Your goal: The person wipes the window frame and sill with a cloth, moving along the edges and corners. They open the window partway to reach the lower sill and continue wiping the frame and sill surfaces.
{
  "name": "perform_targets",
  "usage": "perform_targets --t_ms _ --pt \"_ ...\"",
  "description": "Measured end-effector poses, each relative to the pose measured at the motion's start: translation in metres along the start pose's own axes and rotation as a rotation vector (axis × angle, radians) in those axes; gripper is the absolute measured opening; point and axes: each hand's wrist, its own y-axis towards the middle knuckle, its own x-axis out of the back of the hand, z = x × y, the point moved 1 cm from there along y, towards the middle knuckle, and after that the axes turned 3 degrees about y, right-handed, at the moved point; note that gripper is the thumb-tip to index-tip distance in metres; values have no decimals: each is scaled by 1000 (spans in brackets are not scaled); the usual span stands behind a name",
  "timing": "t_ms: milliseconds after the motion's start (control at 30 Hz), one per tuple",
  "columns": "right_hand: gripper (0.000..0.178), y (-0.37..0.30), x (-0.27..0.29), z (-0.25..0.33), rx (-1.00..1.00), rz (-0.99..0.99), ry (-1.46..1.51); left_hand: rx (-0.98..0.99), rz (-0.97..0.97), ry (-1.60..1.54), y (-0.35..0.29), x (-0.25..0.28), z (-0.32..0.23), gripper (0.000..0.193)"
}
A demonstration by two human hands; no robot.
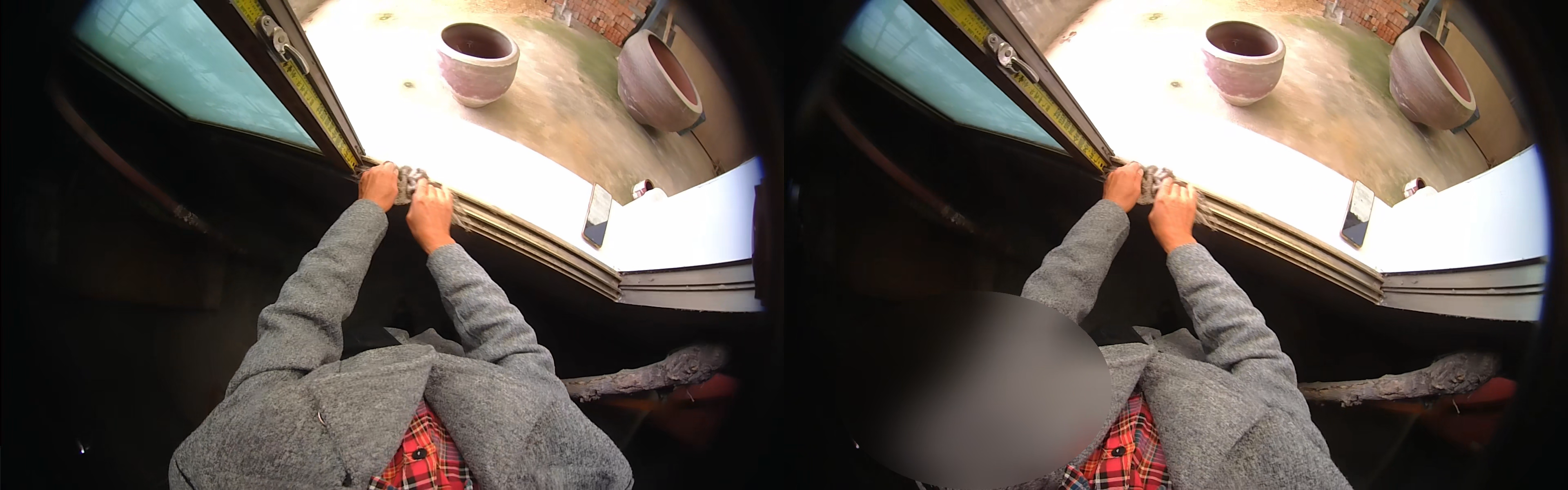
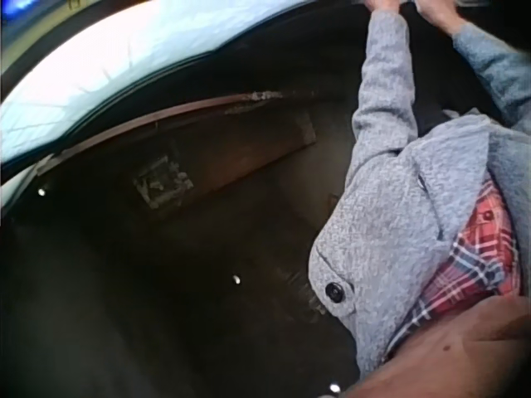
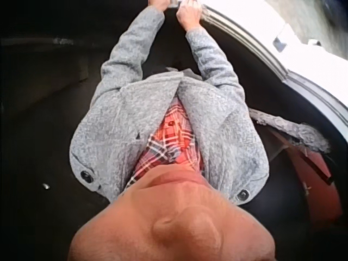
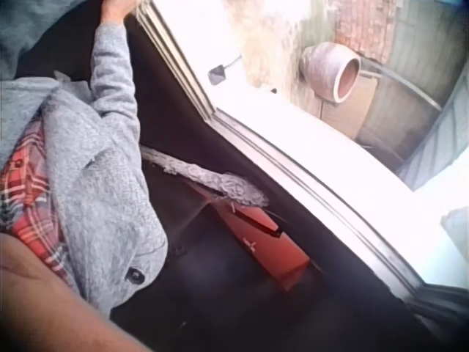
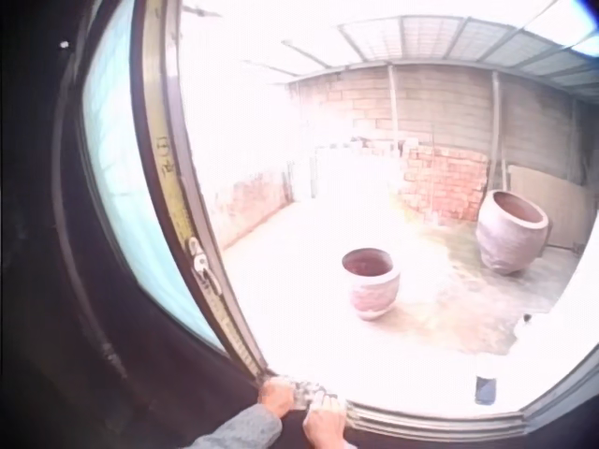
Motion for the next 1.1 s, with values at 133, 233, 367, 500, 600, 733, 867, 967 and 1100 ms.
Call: perform_targets --t_ms 133,233,367,500,600,733,867,967,1100 --pt "39 16 -16 20 7 -53 141 114 39 -138 7 0 11 33" --pt "39 29 -24 29 -49 -29 309 180 35 -188 12 1 9 34" --pt "35 46 -21 34 -202 79 588 308 -26 -272 26 2 22 36" --pt "32 55 -20 32 -177 208 932 390 -117 -803 -14 8 49 31" --pt "32 30 -10 52 11 233 1122 556 -139 -1265 -76 41 45 26" --pt "36 -2 45 93 56 687 1699 496 -112 -1404 -146 124 59 29" --pt "29 -26 17 87 378 699 927 959 -232 -1407 -201 142 159 34" --pt "23 -55 -8 98 608 300 684 1299 -320 -1324 -236 140 211 39" --pt "36 -42 36 93 232 742 1246 1104 -401 -1315 -220 162 204 40"
